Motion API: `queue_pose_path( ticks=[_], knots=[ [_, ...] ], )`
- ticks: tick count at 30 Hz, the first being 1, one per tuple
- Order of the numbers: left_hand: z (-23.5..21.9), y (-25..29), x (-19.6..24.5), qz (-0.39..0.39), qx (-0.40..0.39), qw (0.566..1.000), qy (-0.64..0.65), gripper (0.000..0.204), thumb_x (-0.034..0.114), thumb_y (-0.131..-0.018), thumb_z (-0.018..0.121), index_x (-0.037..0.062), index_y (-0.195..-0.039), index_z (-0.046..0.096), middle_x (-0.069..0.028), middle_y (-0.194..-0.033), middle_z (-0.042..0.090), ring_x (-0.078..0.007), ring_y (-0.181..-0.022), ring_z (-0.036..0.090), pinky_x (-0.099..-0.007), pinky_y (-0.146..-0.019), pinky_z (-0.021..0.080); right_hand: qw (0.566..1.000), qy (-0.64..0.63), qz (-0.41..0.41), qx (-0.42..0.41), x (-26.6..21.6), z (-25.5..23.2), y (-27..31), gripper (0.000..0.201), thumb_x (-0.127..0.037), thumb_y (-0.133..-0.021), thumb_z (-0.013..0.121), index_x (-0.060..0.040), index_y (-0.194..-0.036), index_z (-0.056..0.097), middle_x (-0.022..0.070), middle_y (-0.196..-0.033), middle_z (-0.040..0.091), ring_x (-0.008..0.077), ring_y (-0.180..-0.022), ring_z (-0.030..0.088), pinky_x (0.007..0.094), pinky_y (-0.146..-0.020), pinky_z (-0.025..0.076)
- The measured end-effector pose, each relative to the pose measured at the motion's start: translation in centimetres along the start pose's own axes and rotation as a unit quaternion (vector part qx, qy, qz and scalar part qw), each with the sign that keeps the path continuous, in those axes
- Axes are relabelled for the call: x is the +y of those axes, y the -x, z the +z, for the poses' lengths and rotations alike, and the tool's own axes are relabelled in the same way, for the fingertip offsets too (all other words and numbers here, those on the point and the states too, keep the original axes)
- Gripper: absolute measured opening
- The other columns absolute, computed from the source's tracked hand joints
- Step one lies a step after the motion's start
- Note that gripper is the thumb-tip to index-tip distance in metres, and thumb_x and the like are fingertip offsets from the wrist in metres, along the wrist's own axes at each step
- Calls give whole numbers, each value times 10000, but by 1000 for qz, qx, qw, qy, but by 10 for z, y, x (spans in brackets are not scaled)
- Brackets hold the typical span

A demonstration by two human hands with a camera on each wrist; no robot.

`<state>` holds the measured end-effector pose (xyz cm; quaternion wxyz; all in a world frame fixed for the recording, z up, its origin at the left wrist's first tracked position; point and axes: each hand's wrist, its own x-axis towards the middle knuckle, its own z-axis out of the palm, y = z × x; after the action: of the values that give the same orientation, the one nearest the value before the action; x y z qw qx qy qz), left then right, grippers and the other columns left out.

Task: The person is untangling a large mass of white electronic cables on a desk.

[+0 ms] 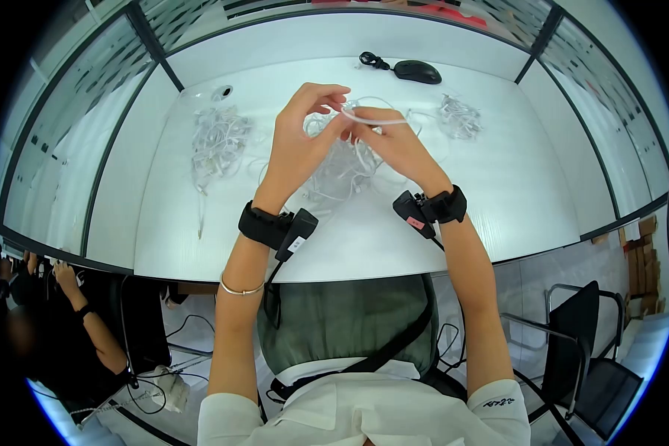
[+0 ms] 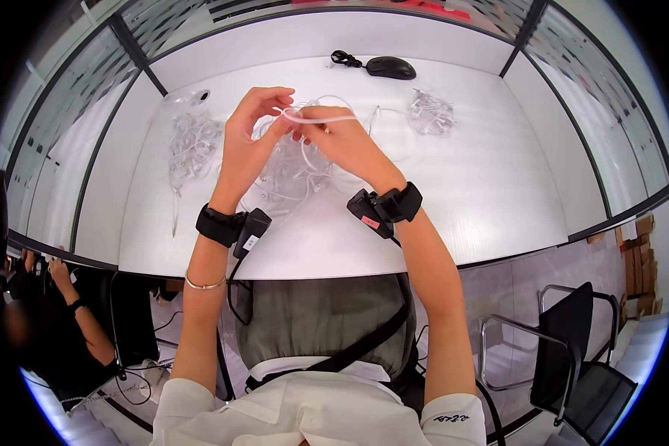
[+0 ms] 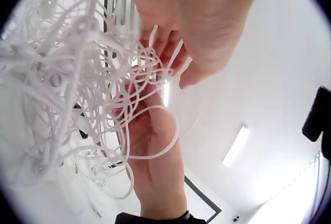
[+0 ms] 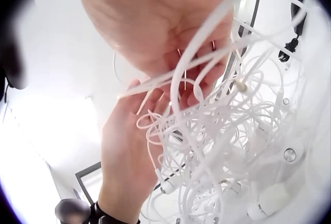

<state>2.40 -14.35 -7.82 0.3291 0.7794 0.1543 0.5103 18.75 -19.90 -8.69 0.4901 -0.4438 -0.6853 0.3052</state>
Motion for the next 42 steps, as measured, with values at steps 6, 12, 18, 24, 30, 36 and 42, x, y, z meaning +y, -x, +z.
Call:
queue_pose_path(
  ticks=[6,12,18,24,30,36,42],
  knots=[
    [2,6,-10,-116,-60,991,-5,385,61,-810,589,72,-1192,545,-39,-1090,579,-144,-932,523,-276,-828,411,984,-123,-9,125,22,-12,-6,301,-209,-982,489,38,-962,660,67,-850,636,123,-782,584,252,-743,456],
    [6,13,-25,-50,-126,978,-161,573,40,-682,596,96,-1241,486,-49,-1181,497,-217,-1037,463,-350,-930,383,975,-133,-11,176,26,-16,-7,313,-235,-988,481,24,-967,657,58,-787,633,116,-753,587,247,-721,441],
    [2,18,-22,-108,-226,962,-109,546,156,-745,599,110,-1279,496,-84,-1233,473,-226,-1072,492,-335,-941,354,980,-142,13,142,26,-17,-5,343,-262,-989,466,19,-944,658,65,-758,636,116,-694,580,236,-658,429],
    [-9,4,-27,-266,-172,943,102,319,210,-892,479,50,-1120,636,-61,-1072,570,-181,-966,518,-287,-848,407,979,-143,49,138,22,-16,-4,377,-290,-988,446,12,-905,657,68,-731,631,121,-636,573,227,-616,409],
    [2,10,-33,-169,-137,976,-19,157,122,-806,638,73,-949,678,-22,-961,593,-154,-790,500,-300,-739,433,981,-146,39,125,19,-12,-5,380,-301,-987,444,5,-905,654,70,-734,634,120,-642,573,230,-612,405],
    [1,10,-34,-64,-99,986,-116,125,62,-786,658,69,-911,651,-3,-921,601,-119,-782,526,-276,-767,416,978,-146,22,149,17,-12,-3,378,-304,-988,442,0,-908,653,68,-742,634,112,-635,560,228,-610,401],
    [-1,8,-27,-145,-65,986,-48,108,-16,-804,628,28,-902,636,-25,-908,618,-98,-781,575,-236,-698,443,982,-132,32,129,20,-11,-2,358,-299,-989,442,-19,-917,653,53,-743,630,99,-635,545,220,-600,384]
  ],
)
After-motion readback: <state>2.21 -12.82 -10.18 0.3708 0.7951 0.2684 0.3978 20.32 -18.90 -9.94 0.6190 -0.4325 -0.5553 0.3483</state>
